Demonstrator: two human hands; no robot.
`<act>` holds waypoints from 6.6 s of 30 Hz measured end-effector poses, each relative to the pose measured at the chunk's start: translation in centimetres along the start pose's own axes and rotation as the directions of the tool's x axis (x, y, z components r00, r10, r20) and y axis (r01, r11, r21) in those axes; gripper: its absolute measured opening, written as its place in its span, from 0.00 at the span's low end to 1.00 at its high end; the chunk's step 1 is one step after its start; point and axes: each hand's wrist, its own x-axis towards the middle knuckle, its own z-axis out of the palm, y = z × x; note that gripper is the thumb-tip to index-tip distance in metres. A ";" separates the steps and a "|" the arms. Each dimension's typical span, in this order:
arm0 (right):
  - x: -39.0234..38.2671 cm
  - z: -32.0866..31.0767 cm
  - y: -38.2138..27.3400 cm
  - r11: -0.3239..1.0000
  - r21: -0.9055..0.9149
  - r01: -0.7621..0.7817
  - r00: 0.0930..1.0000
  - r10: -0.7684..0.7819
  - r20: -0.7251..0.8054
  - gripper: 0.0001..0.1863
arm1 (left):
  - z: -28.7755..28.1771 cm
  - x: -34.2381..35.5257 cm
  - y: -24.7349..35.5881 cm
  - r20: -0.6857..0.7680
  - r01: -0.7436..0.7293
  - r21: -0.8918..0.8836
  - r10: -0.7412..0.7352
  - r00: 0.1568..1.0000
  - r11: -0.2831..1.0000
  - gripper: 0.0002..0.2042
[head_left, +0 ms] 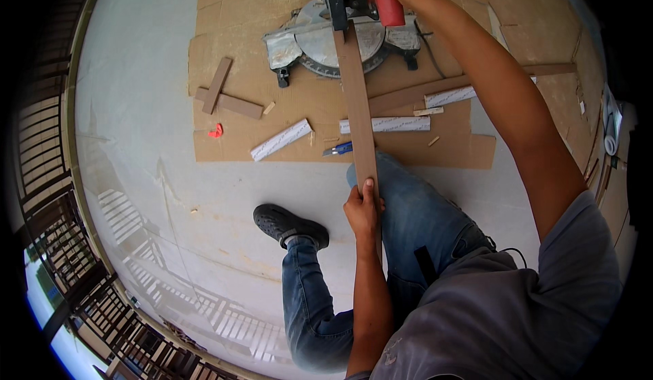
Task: The person positions wood planks on a miter saw, marks them with a pencil, and cuts them using the saw. They then use a utility knife to trim edges of the wood pieces.
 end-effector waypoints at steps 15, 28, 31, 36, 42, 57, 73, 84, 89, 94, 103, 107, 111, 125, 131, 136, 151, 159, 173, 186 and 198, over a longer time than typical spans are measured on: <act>1.8 0.0 -0.1 1.000 0.015 0.024 0.999 -0.024 0.039 0.17 | -0.3 0.2 -0.2 -0.008 -0.032 0.017 0.032 0.999 0.999 0.27; -0.6 -0.1 -0.4 0.999 0.039 -0.010 1.000 0.009 0.030 0.17 | -0.2 0.1 0.1 -0.013 -0.023 0.027 0.023 1.000 0.999 0.26; -0.7 -0.2 -0.2 1.000 0.028 -0.003 1.000 0.002 0.029 0.17 | -0.1 -0.1 0.5 -0.010 -0.025 -0.002 0.025 1.000 1.000 0.26; -0.9 -0.1 -0.2 1.000 0.019 -0.015 1.000 0.014 0.017 0.18 | -0.1 0.2 0.4 -0.006 -0.002 0.003 0.002 1.000 1.000 0.26; -1.2 0.0 -0.1 1.000 0.022 -0.012 1.000 0.012 0.000 0.18 | -0.2 0.1 0.7 0.003 0.013 0.000 -0.013 1.000 1.000 0.26; -2.0 0.1 0.4 1.000 0.010 -0.010 1.000 0.009 0.002 0.20 | 0.0 0.2 0.7 -0.007 -0.018 0.013 0.019 1.000 1.000 0.26; -3.0 0.2 0.9 0.999 -0.030 0.018 1.000 -0.019 -0.021 0.22 | 0.2 0.4 0.9 -0.016 -0.013 -0.001 0.013 1.000 1.000 0.25; -3.4 0.4 1.0 1.000 -0.020 0.008 1.000 -0.009 -0.029 0.24 | 0.2 0.6 0.5 -0.009 -0.009 0.002 0.009 1.000 1.000 0.26; -3.4 0.3 0.9 0.999 -0.031 -0.011 0.999 0.010 -0.033 0.24 | 0.2 0.7 0.6 0.000 -0.004 0.008 0.004 1.000 1.000 0.26; -3.7 0.5 1.0 0.999 -0.031 -0.021 0.999 0.020 -0.039 0.24 | 0.1 0.7 0.7 0.005 0.007 -0.013 -0.007 1.000 1.000 0.27; -4.1 0.4 0.9 0.999 -0.024 -0.023 0.999 0.022 -0.045 0.22 | 0.3 0.7 0.7 0.002 0.014 -0.029 -0.013 1.000 1.000 0.26; -4.5 0.5 0.9 0.999 -0.029 -0.019 0.999 0.018 -0.046 0.21 | 0.2 0.6 0.9 0.004 0.017 -0.025 -0.017 1.000 1.000 0.26; -4.6 0.4 0.7 0.999 -0.033 -0.023 0.999 0.022 -0.046 0.21 | 0.3 0.5 1.1 0.006 0.014 -0.027 -0.014 1.000 1.000 0.26; -5.0 0.5 0.7 0.999 -0.044 -0.015 0.998 0.012 -0.063 0.21 | 0.3 0.7 0.8 0.001 -0.004 -0.016 0.004 1.000 1.000 0.26; -5.1 0.5 0.7 0.999 -0.031 -0.024 0.998 0.021 -0.066 0.20 | 0.3 0.7 0.8 0.006 -0.001 -0.007 0.001 1.000 1.000 0.26; -5.3 0.4 0.3 0.999 -0.024 -0.047 0.998 0.046 -0.053 0.20 | 0.4 0.7 0.9 0.004 0.004 -0.005 -0.004 1.000 1.000 0.26; -4.7 0.2 -0.1 0.997 -0.037 -0.067 0.997 0.065 -0.043 0.21 | 0.4 0.6 1.3 0.005 -0.007 0.022 0.007 1.000 1.000 0.27; 1.9 -0.2 -0.9 0.998 -0.010 -0.062 0.998 0.063 0.024 0.17 | 0.4 -0.3 0.4 -0.044 -0.105 0.152 0.113 0.993 0.983 0.26; 19.2 0.4 0.6 0.996 0.005 -0.093 0.984 0.091 0.151 0.12 | -2.5 -5.8 -4.9 -0.130 -0.188 0.491 0.285 0.950 0.851 0.25; 18.8 0.4 -0.4 0.982 0.043 -0.185 0.963 0.172 0.208 0.12 | -2.6 -7.9 -5.7 -0.108 -0.217 0.559 0.331 0.938 0.800 0.23; 14.0 0.8 -0.1 0.989 0.108 -0.098 0.992 0.089 0.087 0.16 | -2.1 -2.9 -2.8 -0.037 -0.166 0.354 0.192 0.981 0.920 0.26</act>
